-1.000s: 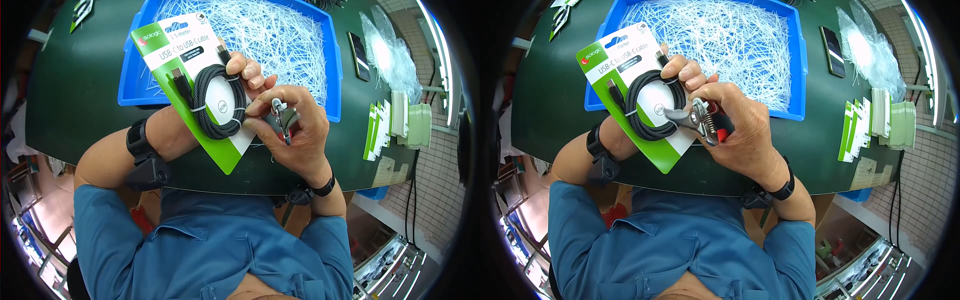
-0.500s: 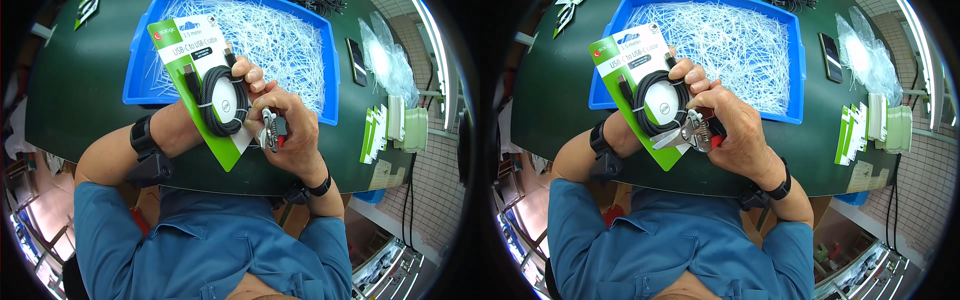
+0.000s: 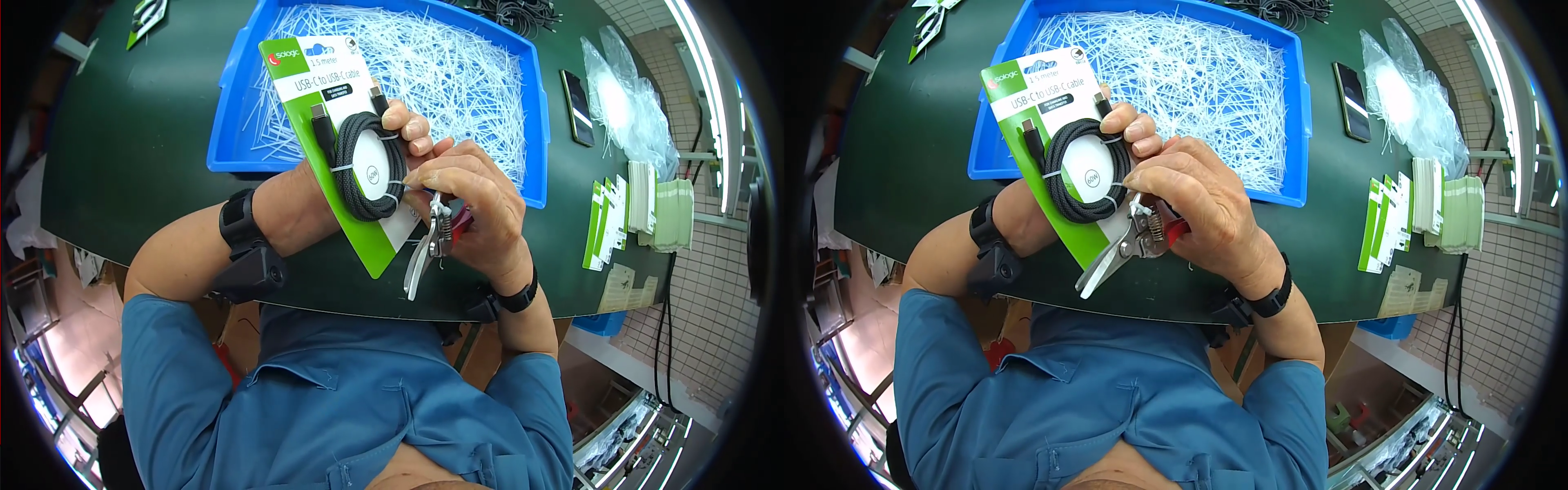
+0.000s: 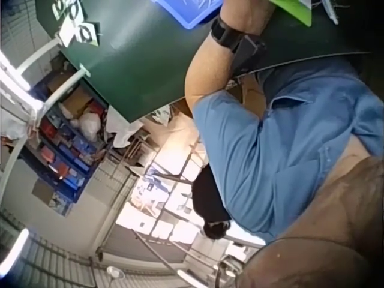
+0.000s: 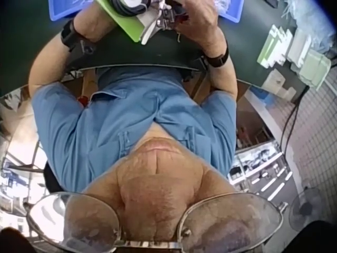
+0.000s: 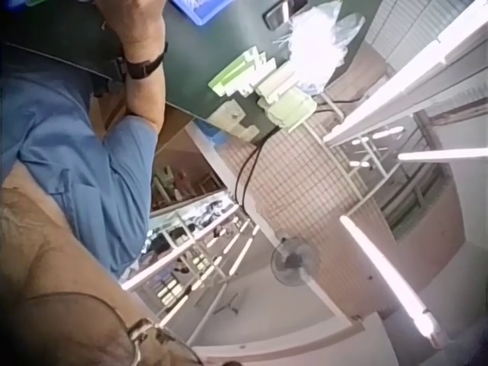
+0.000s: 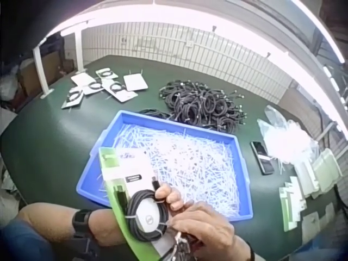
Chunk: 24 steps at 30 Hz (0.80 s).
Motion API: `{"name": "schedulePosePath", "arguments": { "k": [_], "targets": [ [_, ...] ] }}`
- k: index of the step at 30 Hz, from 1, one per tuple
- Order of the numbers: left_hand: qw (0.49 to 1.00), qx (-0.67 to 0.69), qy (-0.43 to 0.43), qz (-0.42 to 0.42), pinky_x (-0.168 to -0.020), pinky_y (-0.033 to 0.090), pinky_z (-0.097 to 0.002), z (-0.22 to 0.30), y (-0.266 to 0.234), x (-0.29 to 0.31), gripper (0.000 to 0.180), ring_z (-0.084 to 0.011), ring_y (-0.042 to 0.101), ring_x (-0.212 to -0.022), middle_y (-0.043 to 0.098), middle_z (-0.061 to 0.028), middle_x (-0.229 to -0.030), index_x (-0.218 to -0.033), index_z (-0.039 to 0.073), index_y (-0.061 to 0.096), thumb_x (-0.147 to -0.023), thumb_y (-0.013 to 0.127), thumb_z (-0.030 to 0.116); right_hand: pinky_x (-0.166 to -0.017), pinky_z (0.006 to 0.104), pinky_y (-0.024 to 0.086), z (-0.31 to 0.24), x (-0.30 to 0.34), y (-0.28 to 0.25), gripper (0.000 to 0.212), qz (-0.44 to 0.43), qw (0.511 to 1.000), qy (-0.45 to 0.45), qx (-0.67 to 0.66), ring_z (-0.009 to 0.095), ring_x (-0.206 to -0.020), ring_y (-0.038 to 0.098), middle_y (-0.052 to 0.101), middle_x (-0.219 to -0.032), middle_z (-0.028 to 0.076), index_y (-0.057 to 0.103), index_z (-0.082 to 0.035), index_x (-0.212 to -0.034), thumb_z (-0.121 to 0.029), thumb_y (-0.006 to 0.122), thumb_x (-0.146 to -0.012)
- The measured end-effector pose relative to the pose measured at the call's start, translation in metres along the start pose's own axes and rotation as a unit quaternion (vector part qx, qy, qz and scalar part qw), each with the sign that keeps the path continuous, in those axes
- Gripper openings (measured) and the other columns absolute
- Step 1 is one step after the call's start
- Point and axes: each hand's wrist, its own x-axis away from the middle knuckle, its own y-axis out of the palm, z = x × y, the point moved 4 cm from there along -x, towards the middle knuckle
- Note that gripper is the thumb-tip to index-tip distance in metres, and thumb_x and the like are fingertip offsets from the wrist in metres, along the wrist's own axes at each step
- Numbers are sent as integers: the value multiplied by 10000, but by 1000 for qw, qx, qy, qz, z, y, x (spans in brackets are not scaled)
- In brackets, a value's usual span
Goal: The person trims plastic ties from USB-C cable packaging using shears, turning the packages over to cut from both sides. They place the trimmed packages into a cardboard box and move a tray of plastic scraps.
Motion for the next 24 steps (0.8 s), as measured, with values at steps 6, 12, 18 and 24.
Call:
{"name": "schedulePosePath", "arguments": {
  "k": [6, 12, 18, 24],
  "targets": [
    [999, -36, 10, 23, -1097, 373, -337, 1, 1, -2, 248, -186, 577, -1044, 612, -7, -978, -950, 184, 674, -1013, 585, 407, -703, 362, 567, -1, 2, -1, 525, 9, 1000, -30, -3, 271, -799, 713, 734, -926, 131, 575, -49, -1116, 61, 881, -704],
    [999, -35, 13, 19, -1143, 340, -339, -2, 6, -3, 195, -180, 588, -1034, 628, -3, -983, -970, 193, 685, -950, 679, 387, -690, 355, 567, -6, 2, 2, 506, 3, 999, -52, 16, 272, -797, 711, 732, -923, 131, 575, -53, -1100, 63, 877, -711],
    [999, -31, 16, 10, -1191, 302, -329, -1, 8, -5, 196, -180, 599, -1031, 636, 2, -966, -971, 201, 685, -927, 707, 391, -676, 351, 567, -10, 0, 3, 465, 11, 997, -73, 32, 270, -787, 702, 728, -915, 123, 576, -56, -1073, 75, 859, -728],
    [1000, -1, 4, 13, -1134, 397, -322, 3, 6, -4, 298, -219, 624, -1017, 675, -53, -951, -961, 134, 704, -933, 697, 431, -700, 359, 562, -13, -1, 8, 453, -1, 998, -45, 36, 263, -777, 687, 712, -884, 116, 568, -49, -1076, 109, 820, -734]
  ]
}}
